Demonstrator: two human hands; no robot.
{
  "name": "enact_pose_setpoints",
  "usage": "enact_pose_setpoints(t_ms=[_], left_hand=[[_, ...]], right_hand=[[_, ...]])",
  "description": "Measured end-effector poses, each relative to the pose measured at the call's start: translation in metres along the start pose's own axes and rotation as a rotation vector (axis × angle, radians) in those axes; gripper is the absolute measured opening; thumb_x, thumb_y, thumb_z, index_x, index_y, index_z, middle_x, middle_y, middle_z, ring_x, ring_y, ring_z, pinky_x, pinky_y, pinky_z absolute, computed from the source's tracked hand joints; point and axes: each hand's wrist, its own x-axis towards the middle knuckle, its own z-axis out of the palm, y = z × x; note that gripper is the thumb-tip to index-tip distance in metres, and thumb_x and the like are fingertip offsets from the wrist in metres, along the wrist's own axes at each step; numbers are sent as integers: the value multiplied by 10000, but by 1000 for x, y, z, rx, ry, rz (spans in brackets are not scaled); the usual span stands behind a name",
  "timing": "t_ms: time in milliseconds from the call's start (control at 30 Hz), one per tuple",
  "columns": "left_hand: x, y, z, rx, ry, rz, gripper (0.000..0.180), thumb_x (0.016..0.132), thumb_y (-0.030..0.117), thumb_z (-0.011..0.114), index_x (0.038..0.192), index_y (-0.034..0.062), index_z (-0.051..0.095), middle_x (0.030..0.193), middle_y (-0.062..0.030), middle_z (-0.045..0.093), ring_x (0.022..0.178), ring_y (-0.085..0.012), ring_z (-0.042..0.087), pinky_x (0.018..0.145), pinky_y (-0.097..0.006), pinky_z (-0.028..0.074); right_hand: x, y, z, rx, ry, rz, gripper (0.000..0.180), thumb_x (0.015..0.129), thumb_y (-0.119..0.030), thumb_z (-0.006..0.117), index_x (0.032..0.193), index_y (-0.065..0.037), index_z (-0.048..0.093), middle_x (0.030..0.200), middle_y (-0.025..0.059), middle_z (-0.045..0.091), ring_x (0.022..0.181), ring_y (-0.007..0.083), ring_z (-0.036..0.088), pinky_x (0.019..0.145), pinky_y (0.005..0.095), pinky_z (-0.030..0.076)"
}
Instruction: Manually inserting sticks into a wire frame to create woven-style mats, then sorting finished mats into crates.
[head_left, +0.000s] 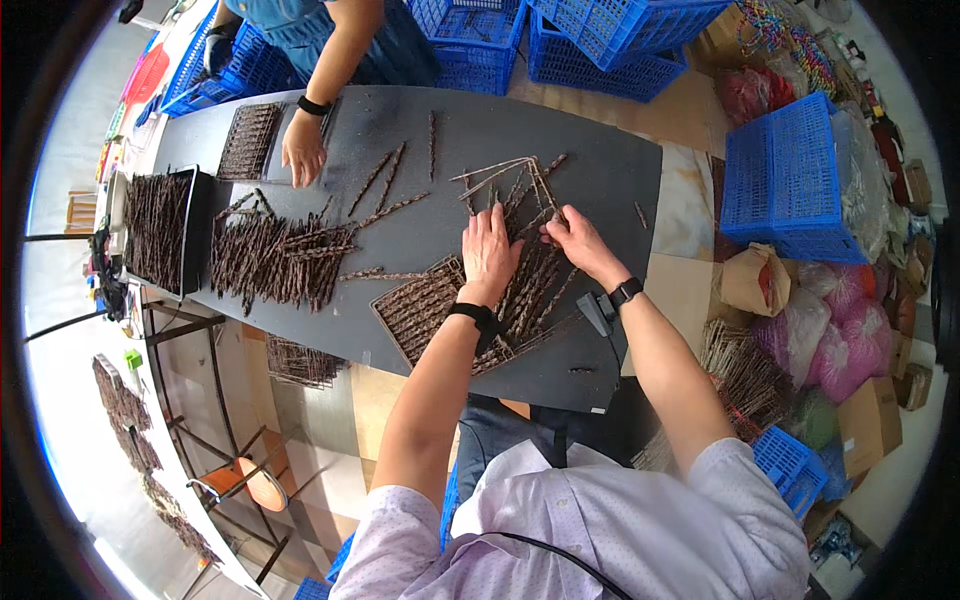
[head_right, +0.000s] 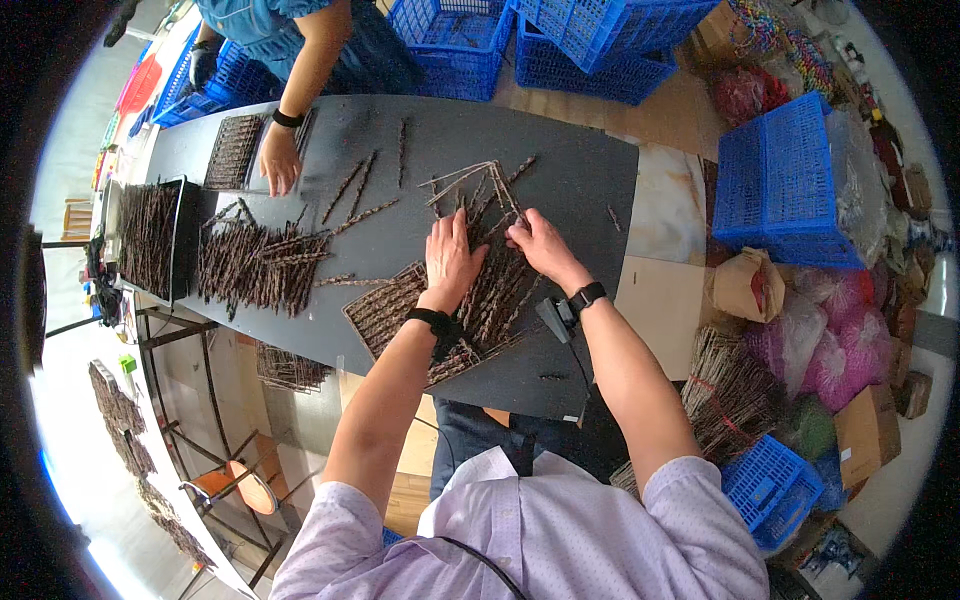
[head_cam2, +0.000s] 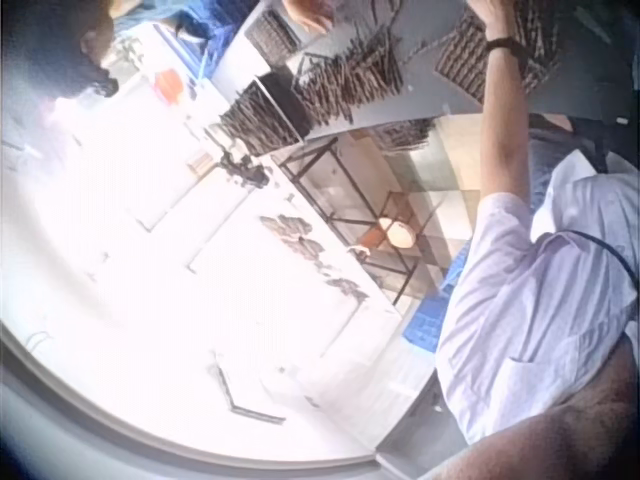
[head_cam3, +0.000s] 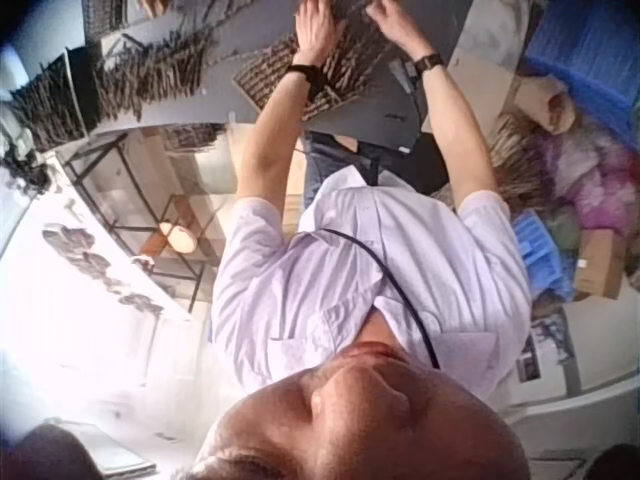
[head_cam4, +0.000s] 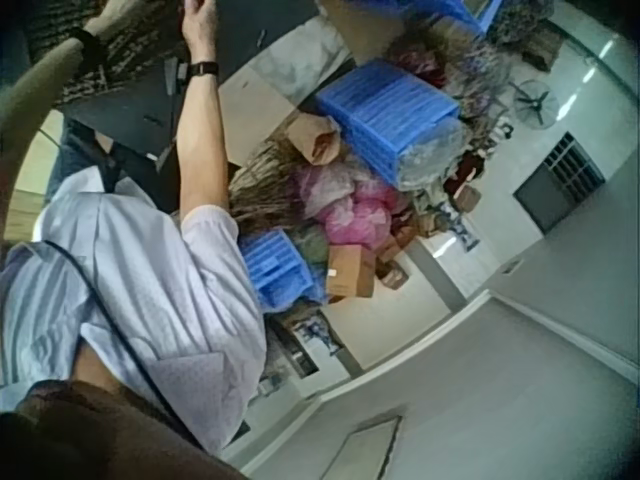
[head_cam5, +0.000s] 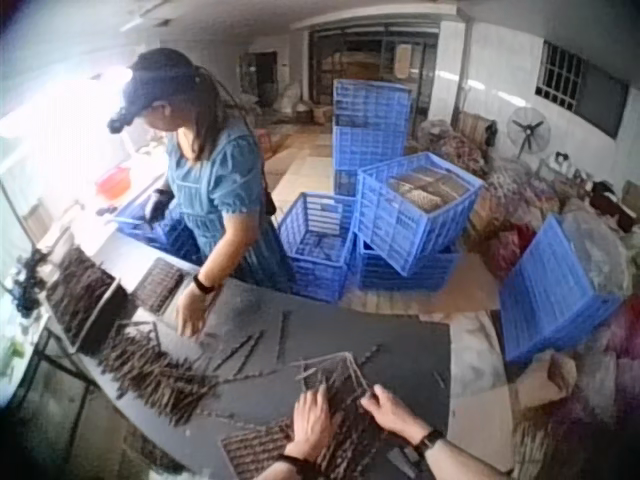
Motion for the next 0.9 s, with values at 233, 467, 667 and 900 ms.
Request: enact_pose_setpoints(t_ms=[233, 467, 667, 900], left_hand=[[9, -5, 17, -163, 22, 65, 407, 833, 74, 634, 1215, 0, 514, 1028, -200, 547, 958, -407, 565, 811, -465, 478], [18, -22, 5, -203, -123, 46, 277, 873, 94, 589, 1136, 11, 558, 1052, -195, 588, 944, -404, 596, 792, -465, 505], [4, -12, -4, -86, -144, 98, 466, 832, 199, 681, 1236, 5, 553, 1093, -172, 585, 1043, -361, 550, 881, -436, 477], [-36, 13, -23, 49, -112, -5, 1046, 588, 463, 864, 1396, -1, 389, 1442, -222, 364, 1320, -400, 359, 1050, -500, 357]], right_hand=[[11, -7, 9, -466, 222, -270, 249, 956, -227, 542, 957, 7, 459, 850, 94, 583, 710, 194, 608, 673, 354, 491], [9, -35, -29, 778, -205, 323, 150, 1001, -223, 499, 964, -79, 500, 709, -30, 411, 555, 44, 354, 439, 204, 274], [2, -35, -54, 658, 126, 180, 161, 1000, -204, 511, 905, -81, 473, 770, -13, 476, 591, 65, 406, 484, 230, 353], [-44, 0, -67, -27, 229, 199, 254, 931, -249, 623, 923, -36, 486, 731, 20, 528, 551, 97, 462, 459, 287, 396]])
